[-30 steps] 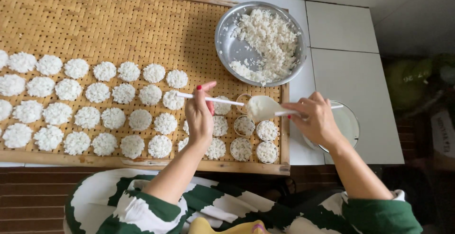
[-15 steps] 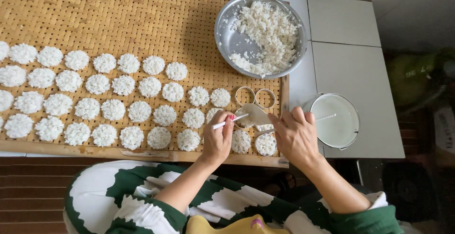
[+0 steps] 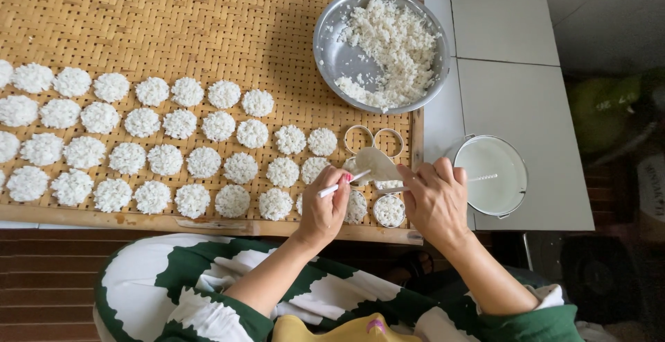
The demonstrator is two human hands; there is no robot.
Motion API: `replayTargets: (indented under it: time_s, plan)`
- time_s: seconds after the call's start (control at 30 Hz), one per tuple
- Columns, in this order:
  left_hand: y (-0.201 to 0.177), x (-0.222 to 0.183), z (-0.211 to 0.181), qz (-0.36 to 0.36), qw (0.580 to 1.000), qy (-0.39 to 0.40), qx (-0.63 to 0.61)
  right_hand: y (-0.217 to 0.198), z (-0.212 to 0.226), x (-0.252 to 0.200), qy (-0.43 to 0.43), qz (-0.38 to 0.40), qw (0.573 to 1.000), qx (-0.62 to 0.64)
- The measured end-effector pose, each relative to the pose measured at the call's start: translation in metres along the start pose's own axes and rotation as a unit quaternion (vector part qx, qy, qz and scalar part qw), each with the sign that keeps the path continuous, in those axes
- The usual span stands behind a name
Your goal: Shaping cooked rice into circular molds on a bamboo tray using a small stick
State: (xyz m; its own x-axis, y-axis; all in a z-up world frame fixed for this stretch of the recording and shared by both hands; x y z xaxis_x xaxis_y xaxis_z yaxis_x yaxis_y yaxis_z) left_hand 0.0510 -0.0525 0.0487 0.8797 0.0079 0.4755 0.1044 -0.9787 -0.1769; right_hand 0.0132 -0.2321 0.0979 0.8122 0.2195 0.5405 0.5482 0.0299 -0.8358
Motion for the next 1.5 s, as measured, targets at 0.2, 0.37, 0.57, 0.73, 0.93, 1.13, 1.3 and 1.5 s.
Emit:
replayTargets:
  time_s: [0.2,0.37,0.57,0.73,0.93,1.13,1.3,1.5]
  plan:
    - [-0.007,0.006,-0.015,0.005,0.999,0.015,0.044,-0.006,-0.006,0.003,0.014,0.004,1.0,-0.017]
    - [-0.009,0.006,-0.008,-0.006,1.0,-0.001,0.017,-0.005,-0.033,0.003,0.052,-0.008,0.999,0.013]
    - [-0.018,0.01,-0.006,-0.028,0.999,-0.014,-0.008,0.034,-0.096,0.032,0.128,-0.049,0.988,0.065]
    - [-0.03,0.01,-0.01,-0.032,0.999,-0.006,0.013,0.102,-0.123,0.075,0.121,-0.063,0.99,-0.021]
    - [-0.046,0.005,-0.011,-0.037,0.999,-0.009,0.028,0.161,-0.126,0.093,0.132,0.07,0.987,-0.066]
    - [-0.056,-0.001,-0.003,-0.046,0.999,-0.03,0.005,0.038,-0.068,0.095,-0.035,-0.147,0.986,-0.066]
    - [-0.059,-0.001,-0.005,-0.041,0.999,-0.025,0.018,-0.035,-0.041,0.016,0.035,-0.208,0.96,0.184]
    - [-0.052,-0.006,0.001,-0.033,0.999,-0.015,0.008,-0.023,0.023,-0.038,0.168,-0.183,0.909,0.335]
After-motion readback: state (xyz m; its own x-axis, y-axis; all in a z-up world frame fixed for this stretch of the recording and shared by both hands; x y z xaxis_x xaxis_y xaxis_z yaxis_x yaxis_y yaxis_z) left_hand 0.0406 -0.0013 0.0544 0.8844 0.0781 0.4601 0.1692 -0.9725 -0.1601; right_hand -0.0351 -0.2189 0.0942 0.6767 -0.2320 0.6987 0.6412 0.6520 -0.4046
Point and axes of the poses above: each hand's wrist, its own x-axis towards the middle knuckle, its own y-axis out of the palm, z = x × y, the point moved 8 cm from there along x, towards the middle knuckle, and after that the axes turned 11 degrees about -z, right-handed, at the moved point
